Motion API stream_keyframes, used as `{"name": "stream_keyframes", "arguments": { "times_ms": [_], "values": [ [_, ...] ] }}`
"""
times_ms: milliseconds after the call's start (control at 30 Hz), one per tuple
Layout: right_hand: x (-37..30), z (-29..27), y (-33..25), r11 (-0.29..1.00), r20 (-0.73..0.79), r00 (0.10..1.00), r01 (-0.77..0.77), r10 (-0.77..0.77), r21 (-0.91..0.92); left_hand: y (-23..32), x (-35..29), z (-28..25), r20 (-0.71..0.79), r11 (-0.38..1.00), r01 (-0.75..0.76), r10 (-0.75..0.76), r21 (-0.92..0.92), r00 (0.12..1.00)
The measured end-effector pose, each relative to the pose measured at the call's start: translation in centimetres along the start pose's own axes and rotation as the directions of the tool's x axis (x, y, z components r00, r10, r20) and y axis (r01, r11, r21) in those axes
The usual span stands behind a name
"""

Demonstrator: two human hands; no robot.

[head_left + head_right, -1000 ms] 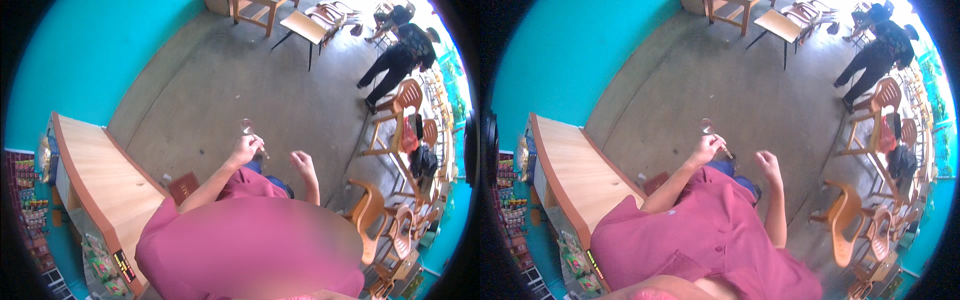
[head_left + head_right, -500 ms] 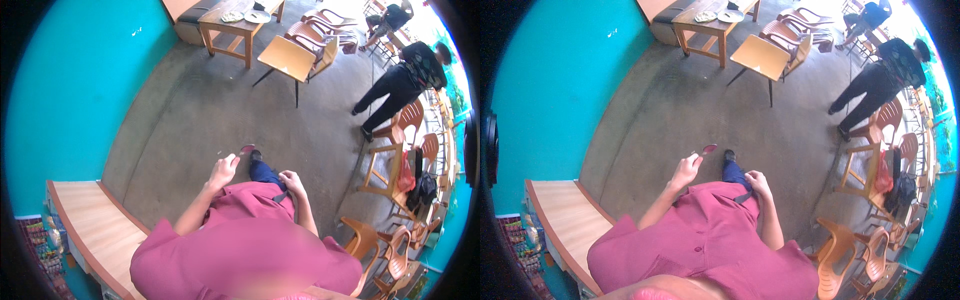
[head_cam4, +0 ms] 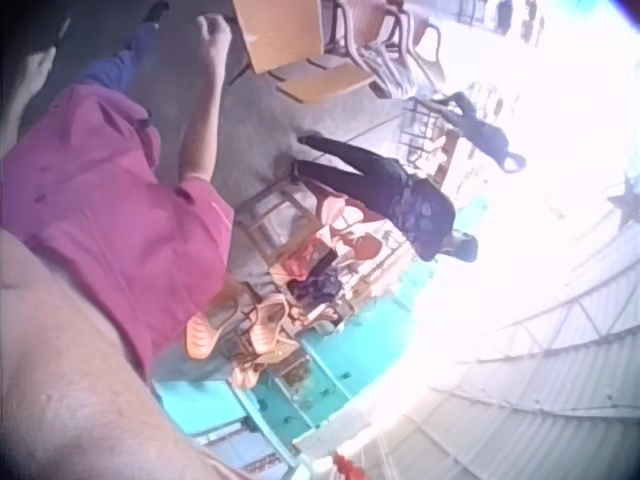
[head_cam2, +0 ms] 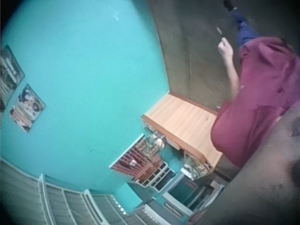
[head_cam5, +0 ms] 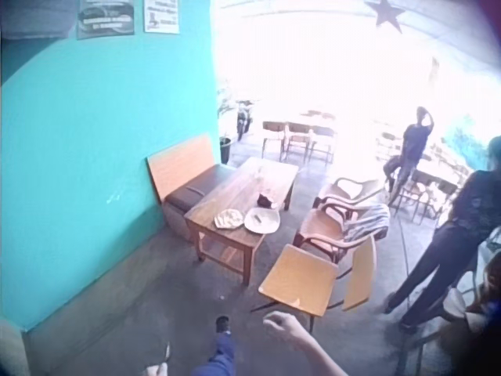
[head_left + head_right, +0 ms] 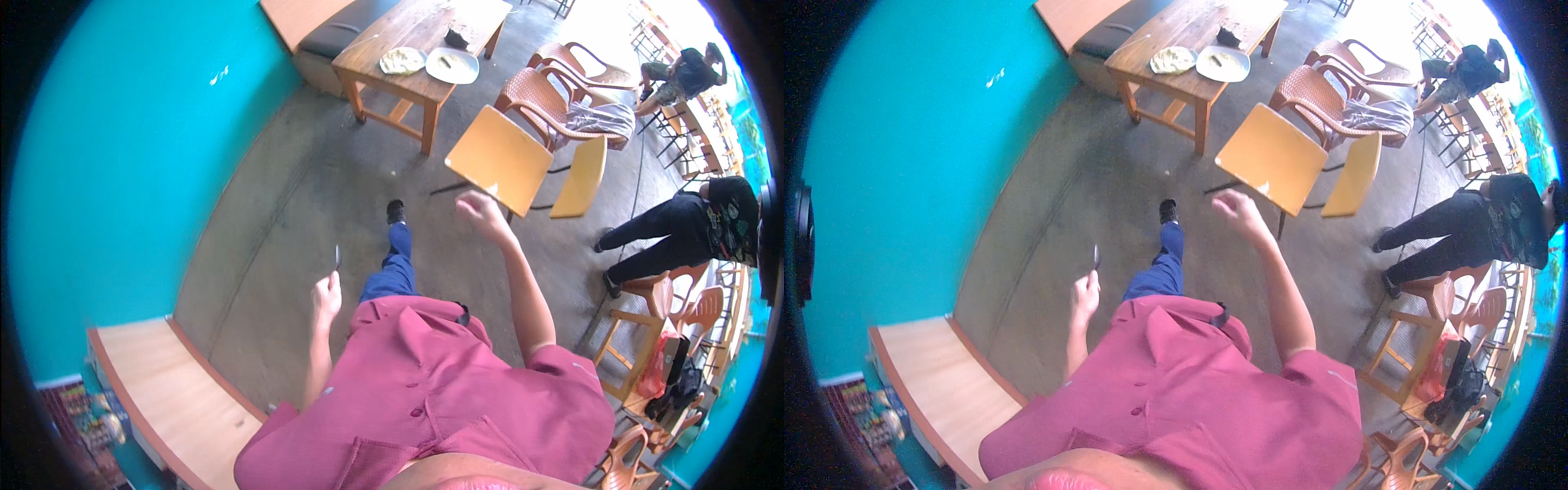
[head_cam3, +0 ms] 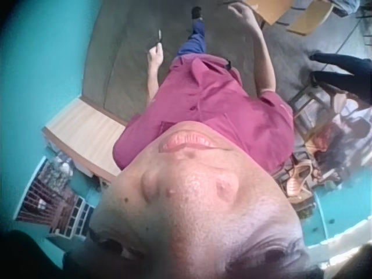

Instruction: The person places a filling on a crepe and uses a spoon to spread it before folding the crepe.

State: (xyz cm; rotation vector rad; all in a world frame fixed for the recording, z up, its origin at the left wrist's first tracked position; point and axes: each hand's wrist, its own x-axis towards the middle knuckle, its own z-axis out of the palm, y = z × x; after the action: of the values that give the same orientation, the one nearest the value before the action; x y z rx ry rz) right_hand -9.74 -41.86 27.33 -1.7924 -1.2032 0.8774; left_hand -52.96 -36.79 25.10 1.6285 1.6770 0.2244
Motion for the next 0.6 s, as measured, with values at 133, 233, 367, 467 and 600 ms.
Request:
{"name": "stream_keyframes", "arguments": {
  "times_ms": [133,233,367,467,600],
  "values": [
    [5.6,2.4,9.7,0.971,0.074,0.968,-0.235,0.238,-0.054,3.3,13.1,2.1,-0.006,0.993,-0.064,0.065,0.100,0.998],
    [6.1,4.5,17.0,0.737,0.155,0.731,-0.606,0.664,-0.298,9.9,25.2,5.0,0.208,0.981,-0.157,0.130,0.118,0.969],
    [10.9,4.7,15.6,0.734,-0.045,0.749,-0.658,0.661,-0.172,16.3,38.4,10.7,0.549,0.941,-0.226,0.054,0.250,0.834],
    [17.7,1.3,12.7,0.766,-0.037,0.775,-0.630,0.631,-0.130,22.1,41.0,13.1,0.635,0.821,-0.325,-0.058,0.470,0.771],
    [24.0,-2.7,8.7,0.746,0.094,0.740,-0.660,0.666,-0.087,19.8,47.2,18.5,0.822,0.707,-0.535,-0.117,0.462,0.557]
  ]
}}
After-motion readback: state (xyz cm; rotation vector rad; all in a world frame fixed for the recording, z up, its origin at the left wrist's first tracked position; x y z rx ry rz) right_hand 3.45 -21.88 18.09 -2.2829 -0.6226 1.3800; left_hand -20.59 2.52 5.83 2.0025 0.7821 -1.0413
